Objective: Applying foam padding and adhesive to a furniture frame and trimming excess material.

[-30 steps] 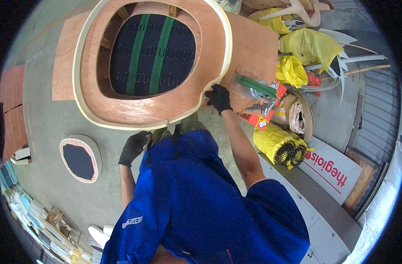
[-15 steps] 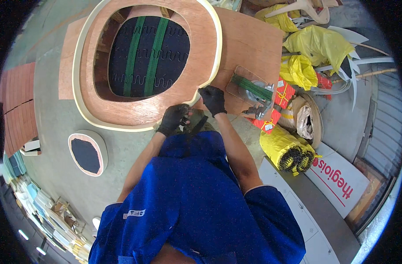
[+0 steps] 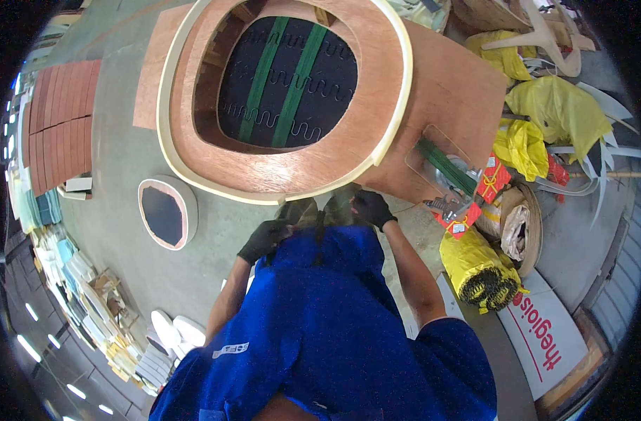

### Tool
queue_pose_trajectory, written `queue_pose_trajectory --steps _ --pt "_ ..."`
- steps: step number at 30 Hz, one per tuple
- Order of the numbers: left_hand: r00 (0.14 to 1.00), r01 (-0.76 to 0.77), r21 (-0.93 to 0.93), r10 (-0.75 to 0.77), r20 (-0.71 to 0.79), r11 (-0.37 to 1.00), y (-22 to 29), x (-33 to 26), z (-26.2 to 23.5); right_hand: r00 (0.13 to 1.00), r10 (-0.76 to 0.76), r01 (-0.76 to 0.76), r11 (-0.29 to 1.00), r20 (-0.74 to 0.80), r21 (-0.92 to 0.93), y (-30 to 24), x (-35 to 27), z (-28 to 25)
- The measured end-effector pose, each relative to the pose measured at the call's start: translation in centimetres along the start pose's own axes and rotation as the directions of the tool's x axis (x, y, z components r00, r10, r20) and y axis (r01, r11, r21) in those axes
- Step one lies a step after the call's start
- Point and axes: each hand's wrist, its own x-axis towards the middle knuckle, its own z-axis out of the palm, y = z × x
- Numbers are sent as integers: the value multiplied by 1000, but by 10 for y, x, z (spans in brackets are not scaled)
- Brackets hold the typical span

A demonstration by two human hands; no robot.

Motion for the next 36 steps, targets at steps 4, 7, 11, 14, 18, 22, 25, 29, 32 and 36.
queue_pose_trajectory --steps 4,7,11,14,18,22,25,29,32,36 --pt "959 -60 -396 -57 -277 916 -23 -27 -16 962 35 -119 947 272 299 -26 16 43" --pt "921 65 -463 -232 -312 884 -15 -8 -22 892 -129 -155 814 434 560 -69 30 77" --pt "958 -64 -325 -33 -285 944 5 58 -34 986 -56 -67 730 156 680 -100 51 106" --pt "967 171 -331 -223 -126 928 7 72 -54 972 -224 156 836 67 527 -96 41 106" --pt "997 -69 -308 60 -40 949 -16 24 -58 947 -54 -91 900 317 427 -89 9 86" --pt "986 -151 -483 97 -135 862 -82 -29 -33 960 -198 112 918 196 381 -106 23 72" --pt "977 -75 -604 -63 -204 794 -179 -52 4 992 105 -124 929 71 348 -122 52 67" --pt "897 27 -304 -157 -414 952 -341 -101 72 965 262 -250 912 9 324 -134 61 72" --pt "836 233 -288 -343 -429 929 -424 -153 117 992 91 -60 948 -83 312 -129 42 81" --pt "718 232 -875 -682 -140 425 -455 -221 152 998 -16 39 921 -61 389 -83 4 102"
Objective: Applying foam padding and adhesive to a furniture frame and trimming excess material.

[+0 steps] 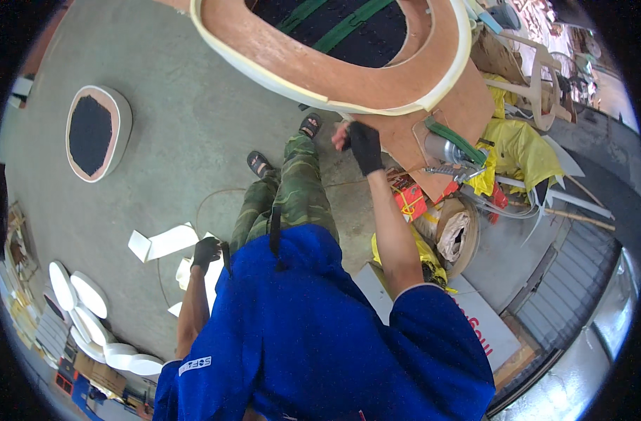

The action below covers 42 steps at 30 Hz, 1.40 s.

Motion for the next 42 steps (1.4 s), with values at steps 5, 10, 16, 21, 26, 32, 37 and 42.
queue_pose_trajectory --steps 5,10,16,21,26,32,37,42 --pt "995 -23 -71 16 -97 997 -14 -33 -9 932 356 -361 924 -61 -126 111 9 -2" --pt "967 -232 -57 224 -123 971 -4 -46 12 822 504 -487 864 -265 130 203 140 29" --pt "940 -335 81 338 -35 939 -25 -56 39 804 293 -303 951 -517 68 248 254 64" --pt "991 -74 0 74 -115 997 -85 -58 31 770 204 -276 961 -605 -27 255 263 61" --pt "997 29 11 -28 -73 1000 -117 -56 19 758 162 -282 955 -632 -93 258 263 49" --pt "998 -16 9 16 -65 1000 -89 -48 22 751 133 -301 941 -647 -155 256 260 42" --pt "993 -106 -141 98 -66 984 -61 -48 30 754 97 -314 922 -650 -226 268 263 44" --pt "981 -196 -102 194 -26 975 -68 -38 27 882 2 -355 660 -470 -663 297 200 52"
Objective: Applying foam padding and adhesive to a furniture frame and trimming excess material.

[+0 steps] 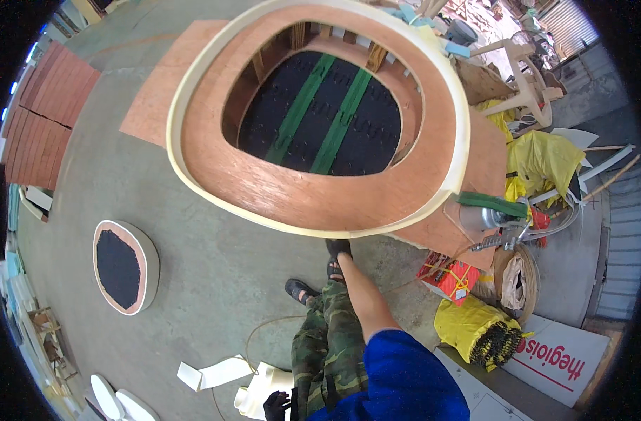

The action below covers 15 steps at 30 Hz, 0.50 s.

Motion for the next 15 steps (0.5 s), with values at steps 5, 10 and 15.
queue_pose_trajectory --steps 5,10,15 --pt "1000 -28 326 28 5 945 -10 10 -12 918 -142 -65 867 369 493 90 -142 -68" --pt "992 104 213 -86 -91 971 21 24 -14 875 481 -309 643 -56 701 191 -213 -225" --pt "979 -15 395 -66 191 918 77 74 -8 587 224 174 903 -778 392 182 -177 -360"
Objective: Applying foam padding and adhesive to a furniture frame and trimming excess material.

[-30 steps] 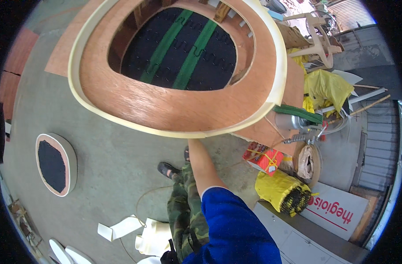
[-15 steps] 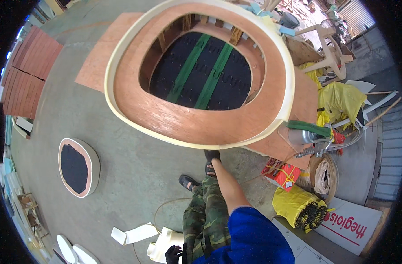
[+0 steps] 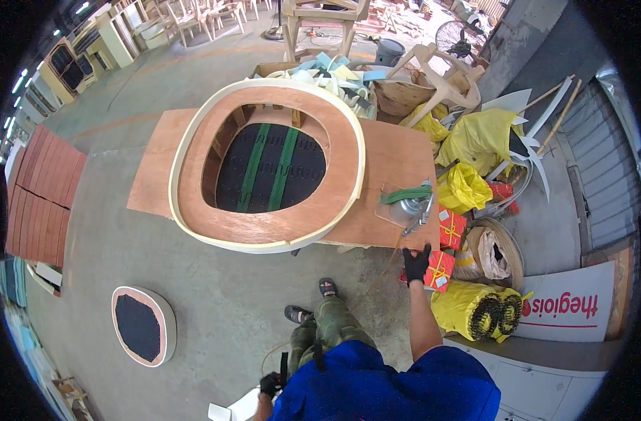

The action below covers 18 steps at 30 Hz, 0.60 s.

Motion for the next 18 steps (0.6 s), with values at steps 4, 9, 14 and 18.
queue_pose_trajectory --steps 4,9,14,18 --pt "990 -109 -59 103 -97 992 74 34 -11 994 -59 58 998 -87 -13 -30 69 34" --pt "859 -489 -28 476 -189 872 181 5 17 934 327 -358 845 145 397 -20 124 64" --pt "905 -366 -116 325 -273 923 187 -25 71 918 68 -292 783 392 549 -67 176 10" --pt "939 -96 -64 69 -336 993 150 -27 143 611 -125 -259 901 781 347 -148 228 -40"
